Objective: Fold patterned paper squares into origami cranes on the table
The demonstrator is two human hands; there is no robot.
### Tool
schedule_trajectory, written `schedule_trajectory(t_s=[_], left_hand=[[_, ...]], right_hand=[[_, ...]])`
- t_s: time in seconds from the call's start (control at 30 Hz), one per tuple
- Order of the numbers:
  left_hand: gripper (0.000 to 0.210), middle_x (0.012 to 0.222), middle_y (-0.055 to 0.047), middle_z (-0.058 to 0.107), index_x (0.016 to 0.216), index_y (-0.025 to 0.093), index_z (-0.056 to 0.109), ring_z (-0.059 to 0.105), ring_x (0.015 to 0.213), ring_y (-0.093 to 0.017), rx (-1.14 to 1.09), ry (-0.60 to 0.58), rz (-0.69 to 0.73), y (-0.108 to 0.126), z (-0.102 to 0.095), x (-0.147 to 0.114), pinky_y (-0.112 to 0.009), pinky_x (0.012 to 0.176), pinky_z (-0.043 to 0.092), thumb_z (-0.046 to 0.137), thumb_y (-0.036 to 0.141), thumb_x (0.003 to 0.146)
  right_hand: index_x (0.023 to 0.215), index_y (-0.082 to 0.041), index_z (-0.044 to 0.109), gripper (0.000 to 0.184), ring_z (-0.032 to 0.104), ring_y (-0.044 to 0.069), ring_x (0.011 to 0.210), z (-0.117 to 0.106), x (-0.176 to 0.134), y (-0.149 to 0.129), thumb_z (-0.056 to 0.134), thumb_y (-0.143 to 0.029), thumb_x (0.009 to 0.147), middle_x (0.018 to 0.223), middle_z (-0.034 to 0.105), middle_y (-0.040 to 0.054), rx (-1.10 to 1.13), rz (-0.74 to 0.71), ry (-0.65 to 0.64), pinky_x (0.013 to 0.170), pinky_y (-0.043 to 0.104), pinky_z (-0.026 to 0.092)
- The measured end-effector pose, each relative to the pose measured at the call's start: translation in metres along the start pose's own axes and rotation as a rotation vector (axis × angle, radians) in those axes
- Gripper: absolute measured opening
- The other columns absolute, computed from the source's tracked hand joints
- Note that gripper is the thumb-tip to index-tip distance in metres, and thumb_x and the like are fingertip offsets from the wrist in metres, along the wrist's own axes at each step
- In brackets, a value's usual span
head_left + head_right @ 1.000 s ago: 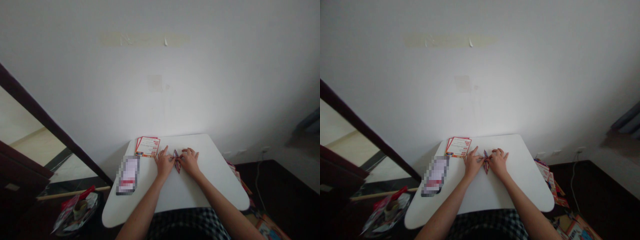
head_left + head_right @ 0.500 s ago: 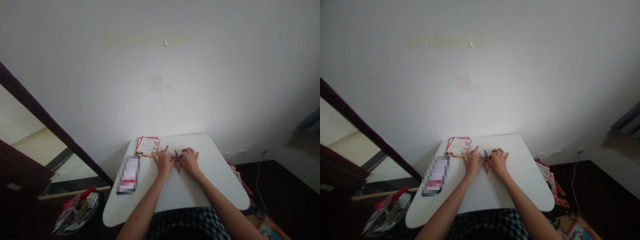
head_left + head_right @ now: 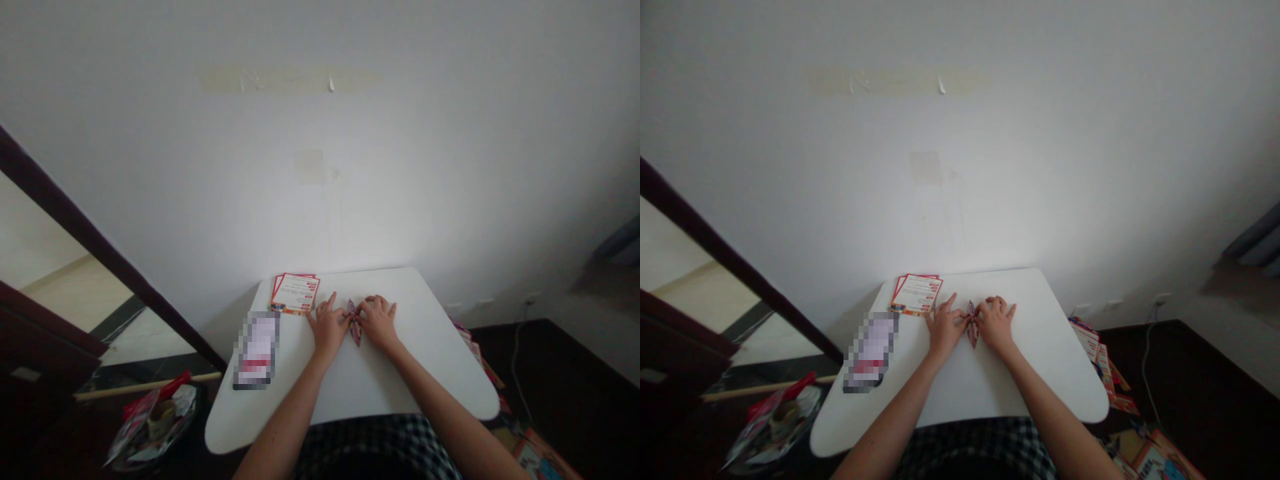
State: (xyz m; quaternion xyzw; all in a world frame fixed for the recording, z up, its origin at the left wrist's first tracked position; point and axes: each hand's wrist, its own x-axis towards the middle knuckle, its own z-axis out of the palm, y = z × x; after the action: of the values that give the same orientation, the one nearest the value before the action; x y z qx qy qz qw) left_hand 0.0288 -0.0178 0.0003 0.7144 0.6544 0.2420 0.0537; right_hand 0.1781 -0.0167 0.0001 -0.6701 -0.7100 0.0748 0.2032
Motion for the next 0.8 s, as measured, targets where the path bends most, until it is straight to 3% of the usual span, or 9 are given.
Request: schedule_trajectory(t_s=[0.4, 0.8], left_hand=[[0.017, 0.156, 0.008, 0.037, 0.092, 0.039, 0.074, 0.023, 0.143, -0.037, 0.035, -0.046, 0.013, 0.000, -0.010, 0.003, -0.079, 0.106, 0.007, 0.064, 0.049, 0.082], [0.016, 0.154, 0.008, 0.040, 0.091, 0.038, 0.072, 0.029, 0.141, -0.036, 0.032, -0.051, 0.018, -0.003, -0.008, 0.001, -0.078, 0.106, 0.011, 0.065, 0.048, 0.081]], right_hand=[[0.093, -0.031, 0.074, 0.016, 0.030, 0.030, 0.133, -0.004, 0.000, 0.003, 0.064, -0.040, 0.085, 0.132, 0.050, 0.0058, 0.143, 0.053, 0.016, 0.111, 0.066, 0.009], [0.104, -0.035, 0.069, 0.022, 0.032, 0.030, 0.133, -0.002, 0.001, 0.005, 0.064, -0.044, 0.084, 0.130, 0.051, 0.0035, 0.121, 0.033, 0.036, 0.111, 0.066, 0.010]])
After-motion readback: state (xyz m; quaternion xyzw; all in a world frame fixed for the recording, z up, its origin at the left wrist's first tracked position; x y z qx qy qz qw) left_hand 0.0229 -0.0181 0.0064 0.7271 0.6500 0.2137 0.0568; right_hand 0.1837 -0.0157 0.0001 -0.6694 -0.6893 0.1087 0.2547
